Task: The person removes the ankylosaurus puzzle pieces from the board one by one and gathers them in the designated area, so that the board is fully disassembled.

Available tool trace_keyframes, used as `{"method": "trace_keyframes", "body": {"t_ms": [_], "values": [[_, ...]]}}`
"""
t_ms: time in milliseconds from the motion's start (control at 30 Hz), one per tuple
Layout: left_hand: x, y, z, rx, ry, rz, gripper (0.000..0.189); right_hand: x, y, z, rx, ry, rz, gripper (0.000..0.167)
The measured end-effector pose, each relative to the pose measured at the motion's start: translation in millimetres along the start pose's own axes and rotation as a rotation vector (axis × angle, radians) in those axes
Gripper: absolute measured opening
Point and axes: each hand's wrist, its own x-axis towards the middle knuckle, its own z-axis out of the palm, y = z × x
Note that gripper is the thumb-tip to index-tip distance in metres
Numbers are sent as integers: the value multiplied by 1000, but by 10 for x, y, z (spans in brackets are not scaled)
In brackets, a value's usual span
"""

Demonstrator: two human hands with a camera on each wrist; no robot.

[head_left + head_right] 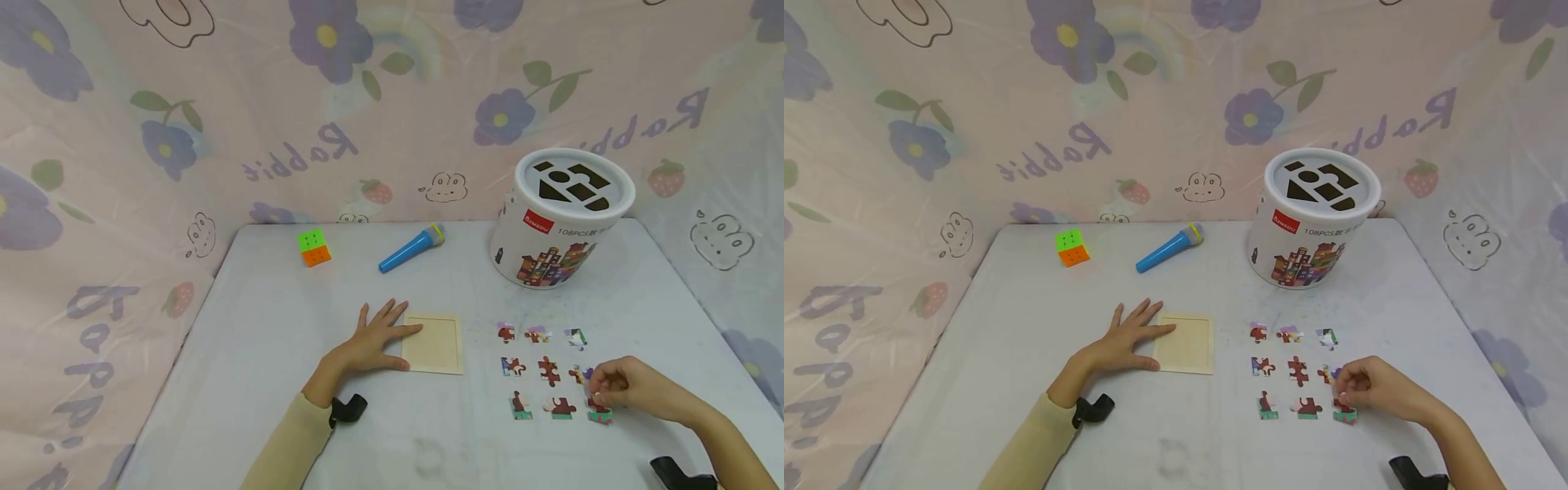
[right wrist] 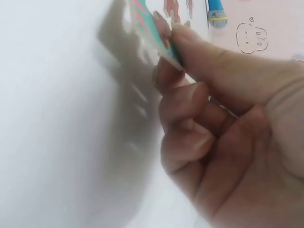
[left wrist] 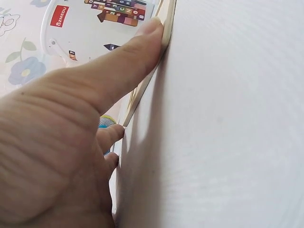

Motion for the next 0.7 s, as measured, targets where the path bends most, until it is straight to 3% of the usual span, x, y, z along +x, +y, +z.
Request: {"method": "trace_keyframes", "body": {"t_ms": [167, 367, 600, 700], "values": [[-9, 15, -11, -13, 12, 6, 75, -8, 0, 47, -34, 34, -36, 9], [-8, 34, -24, -18, 12, 10, 75, -1, -79, 90, -87, 52, 49, 13], [-2, 22, -8, -12, 8, 6, 75, -16, -114, 150, -156, 99, 39, 16], [-2, 15, -1, -12, 11, 5, 75, -17, -142, 166, -186, 112, 100, 17]]}}
